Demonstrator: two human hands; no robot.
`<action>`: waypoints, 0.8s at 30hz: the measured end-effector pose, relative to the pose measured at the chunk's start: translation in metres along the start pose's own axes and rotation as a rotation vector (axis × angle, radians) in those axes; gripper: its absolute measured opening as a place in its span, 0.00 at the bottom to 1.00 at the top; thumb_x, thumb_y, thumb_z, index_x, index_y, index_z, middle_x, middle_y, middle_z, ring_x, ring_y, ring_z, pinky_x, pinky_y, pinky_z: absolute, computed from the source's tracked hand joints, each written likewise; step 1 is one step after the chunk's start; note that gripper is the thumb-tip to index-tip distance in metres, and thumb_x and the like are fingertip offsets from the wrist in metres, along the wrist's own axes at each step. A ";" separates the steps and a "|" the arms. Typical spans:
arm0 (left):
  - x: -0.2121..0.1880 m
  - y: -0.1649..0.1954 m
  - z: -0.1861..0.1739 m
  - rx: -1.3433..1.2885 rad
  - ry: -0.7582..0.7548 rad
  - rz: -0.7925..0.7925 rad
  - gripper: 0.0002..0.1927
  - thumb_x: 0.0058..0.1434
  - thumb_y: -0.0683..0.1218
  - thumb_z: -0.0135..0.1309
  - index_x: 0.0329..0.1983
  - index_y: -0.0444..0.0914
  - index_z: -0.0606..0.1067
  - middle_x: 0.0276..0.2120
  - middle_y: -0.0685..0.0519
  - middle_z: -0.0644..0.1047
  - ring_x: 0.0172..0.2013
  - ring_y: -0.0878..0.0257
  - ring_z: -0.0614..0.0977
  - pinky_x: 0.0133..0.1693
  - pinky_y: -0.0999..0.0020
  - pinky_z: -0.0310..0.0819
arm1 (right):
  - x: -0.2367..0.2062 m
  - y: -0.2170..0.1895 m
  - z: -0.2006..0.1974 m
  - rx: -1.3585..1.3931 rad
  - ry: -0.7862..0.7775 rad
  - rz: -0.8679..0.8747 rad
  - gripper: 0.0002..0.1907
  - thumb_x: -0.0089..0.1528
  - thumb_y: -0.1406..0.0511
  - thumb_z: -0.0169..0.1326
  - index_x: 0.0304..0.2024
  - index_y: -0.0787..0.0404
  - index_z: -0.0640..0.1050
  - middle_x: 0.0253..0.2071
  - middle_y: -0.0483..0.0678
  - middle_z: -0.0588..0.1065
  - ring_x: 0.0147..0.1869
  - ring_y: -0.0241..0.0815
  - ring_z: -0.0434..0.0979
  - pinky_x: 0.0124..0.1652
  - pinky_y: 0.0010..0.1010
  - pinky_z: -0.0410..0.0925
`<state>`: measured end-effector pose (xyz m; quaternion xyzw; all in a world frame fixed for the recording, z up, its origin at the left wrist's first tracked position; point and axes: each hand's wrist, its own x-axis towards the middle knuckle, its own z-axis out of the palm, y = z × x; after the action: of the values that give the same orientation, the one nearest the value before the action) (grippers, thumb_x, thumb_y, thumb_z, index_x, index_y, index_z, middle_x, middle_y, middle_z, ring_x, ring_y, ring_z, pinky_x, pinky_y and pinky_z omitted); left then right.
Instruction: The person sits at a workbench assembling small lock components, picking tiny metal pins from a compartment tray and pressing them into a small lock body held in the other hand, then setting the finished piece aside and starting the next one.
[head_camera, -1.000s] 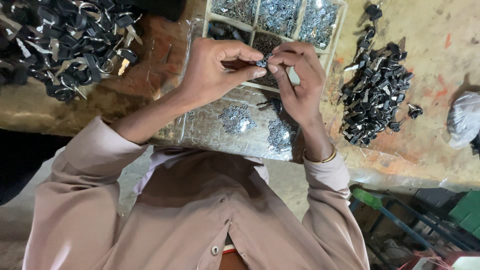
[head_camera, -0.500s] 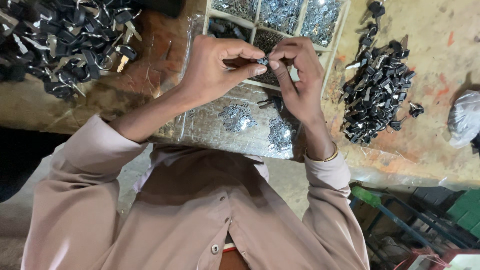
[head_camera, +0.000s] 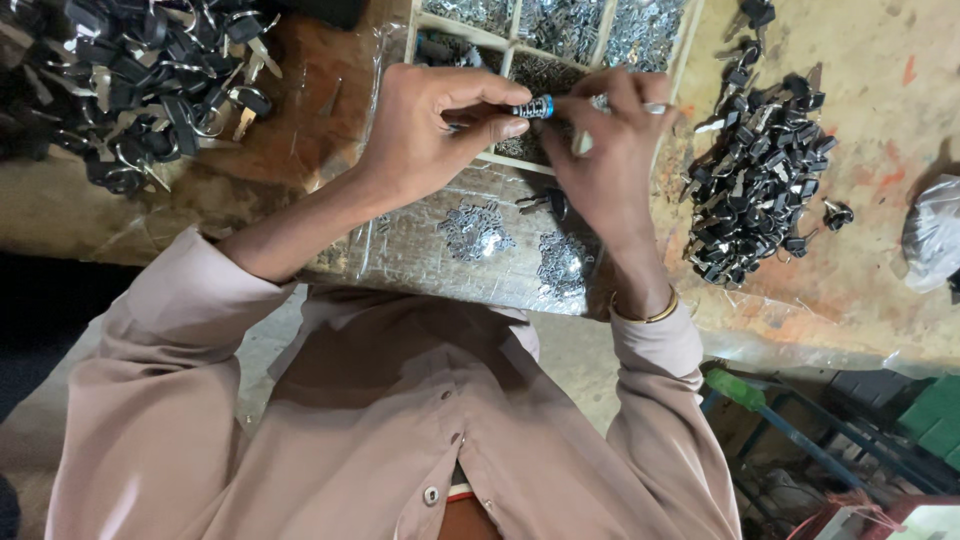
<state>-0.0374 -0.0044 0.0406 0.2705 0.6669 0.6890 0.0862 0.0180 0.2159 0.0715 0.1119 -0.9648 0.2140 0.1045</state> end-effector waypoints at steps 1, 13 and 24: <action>0.000 0.000 -0.001 -0.002 0.004 0.006 0.12 0.67 0.37 0.67 0.52 0.33 0.81 0.46 0.47 0.84 0.46 0.62 0.88 0.48 0.70 0.88 | -0.002 0.000 0.001 -0.045 -0.050 0.001 0.12 0.58 0.67 0.72 0.40 0.59 0.83 0.46 0.45 0.75 0.54 0.50 0.66 0.51 0.41 0.53; 0.003 0.000 0.000 0.042 -0.013 -0.072 0.12 0.64 0.37 0.69 0.49 0.33 0.82 0.42 0.48 0.85 0.43 0.62 0.89 0.46 0.73 0.87 | -0.005 0.009 0.009 0.698 0.070 0.169 0.05 0.73 0.68 0.60 0.46 0.64 0.77 0.53 0.47 0.71 0.53 0.35 0.69 0.51 0.27 0.65; 0.004 -0.002 0.000 0.027 -0.013 -0.045 0.12 0.63 0.38 0.70 0.47 0.32 0.82 0.41 0.46 0.85 0.42 0.62 0.89 0.46 0.71 0.87 | -0.006 -0.002 0.016 0.907 -0.028 0.255 0.04 0.74 0.72 0.57 0.49 0.67 0.77 0.54 0.46 0.69 0.48 0.30 0.69 0.45 0.20 0.65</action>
<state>-0.0412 -0.0022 0.0398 0.2613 0.6816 0.6758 0.1023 0.0222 0.2080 0.0566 0.0297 -0.7811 0.6236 0.0048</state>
